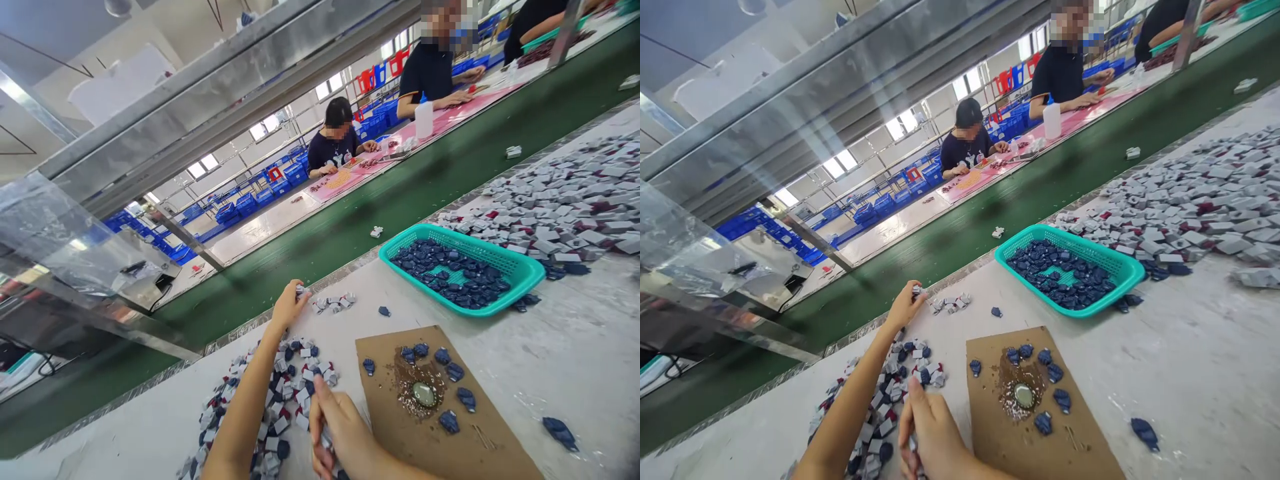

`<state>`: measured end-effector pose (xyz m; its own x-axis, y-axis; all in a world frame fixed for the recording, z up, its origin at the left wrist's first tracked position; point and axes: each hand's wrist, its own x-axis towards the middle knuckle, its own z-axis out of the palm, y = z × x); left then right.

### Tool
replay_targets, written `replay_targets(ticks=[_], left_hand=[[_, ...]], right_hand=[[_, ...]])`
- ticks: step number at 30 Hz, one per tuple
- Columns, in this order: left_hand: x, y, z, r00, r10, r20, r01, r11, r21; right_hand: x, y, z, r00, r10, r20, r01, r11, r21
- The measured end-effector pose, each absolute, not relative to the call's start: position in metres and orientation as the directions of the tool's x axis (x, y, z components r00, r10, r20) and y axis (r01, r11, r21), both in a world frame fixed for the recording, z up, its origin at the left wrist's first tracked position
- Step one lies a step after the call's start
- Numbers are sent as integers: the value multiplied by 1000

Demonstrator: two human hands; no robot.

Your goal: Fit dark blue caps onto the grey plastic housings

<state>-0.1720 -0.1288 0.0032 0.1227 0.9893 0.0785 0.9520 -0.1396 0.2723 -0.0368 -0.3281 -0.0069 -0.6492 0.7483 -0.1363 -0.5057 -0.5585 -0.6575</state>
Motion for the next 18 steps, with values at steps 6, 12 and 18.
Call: replay_targets(ticks=[6,12,18], left_hand=[[-160,-148,-9,97,994,46,959,-105,262],[-163,-159,-10,77,995,55,950,-90,298],[-162,-159,-8,3,991,132,876,-67,477]], right_hand=[[4,-318,32,-673,715,-187,-563,-660,-497],[23,-319,47,-649,735,-197,-619,-661,-425],[26,-315,47,-586,780,-220,-624,-607,-492]])
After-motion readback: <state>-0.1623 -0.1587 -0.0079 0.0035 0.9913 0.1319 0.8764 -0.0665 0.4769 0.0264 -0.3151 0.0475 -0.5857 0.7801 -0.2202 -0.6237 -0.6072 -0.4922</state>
